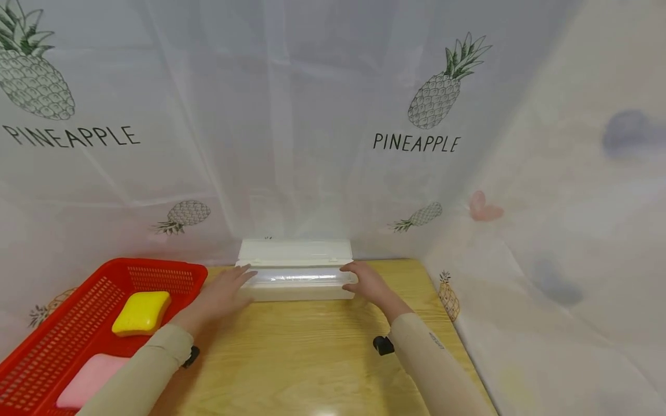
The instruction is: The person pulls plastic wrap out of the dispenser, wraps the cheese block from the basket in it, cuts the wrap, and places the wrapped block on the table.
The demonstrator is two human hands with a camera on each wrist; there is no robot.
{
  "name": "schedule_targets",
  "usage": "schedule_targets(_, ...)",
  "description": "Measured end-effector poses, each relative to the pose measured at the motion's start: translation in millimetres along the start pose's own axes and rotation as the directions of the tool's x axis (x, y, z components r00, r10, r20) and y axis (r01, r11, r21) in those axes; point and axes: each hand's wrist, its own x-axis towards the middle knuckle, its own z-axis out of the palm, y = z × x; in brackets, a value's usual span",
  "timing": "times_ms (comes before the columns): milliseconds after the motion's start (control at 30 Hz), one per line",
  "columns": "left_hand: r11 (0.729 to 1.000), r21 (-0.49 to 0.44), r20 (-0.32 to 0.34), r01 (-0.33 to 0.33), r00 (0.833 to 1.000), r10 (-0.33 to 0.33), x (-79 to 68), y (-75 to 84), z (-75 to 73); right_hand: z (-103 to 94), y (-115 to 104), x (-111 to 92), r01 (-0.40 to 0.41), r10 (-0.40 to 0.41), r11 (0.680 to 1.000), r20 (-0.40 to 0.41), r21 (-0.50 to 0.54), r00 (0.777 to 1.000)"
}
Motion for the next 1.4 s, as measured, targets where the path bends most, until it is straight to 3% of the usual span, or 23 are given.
schedule_targets(233,1.000,-0.017,0.022,-0.001,1.000,0.001,20.7,-4.5,9.0,7.9,9,22,-0.070,0.070,0.997,0.027,0.017,0.997)
schedule_targets(433,0.999,-0.004,-0.001,0.054,0.999,-0.054,35.1,-15.1,15.0,19.6,16,37,-0.070,0.070,0.997,0.031,0.024,0.997)
schedule_targets(733,0.996,-0.040,0.048,0.084,0.996,-0.082,43.9,-24.6,13.7,24.5,27,47,-0.143,0.140,0.987,0.040,0.072,0.989)
schedule_targets(967,0.996,-0.033,0.056,0.080,0.995,-0.078,52.1,-30.7,13.5,23.2,36,57,-0.082,0.082,0.996,0.017,0.036,0.997)
schedule_targets(1167,0.994,-0.071,0.068,0.084,0.995,-0.080,51.8,-33.4,13.2,26.8,42,60,-0.091,0.092,0.992,-0.010,0.087,0.996)
schedule_targets(1400,0.990,-0.105,0.067,0.097,0.994,-0.091,50.9,-35.3,10.8,30.3,41,59,-0.074,0.090,0.984,-0.095,0.160,0.991)
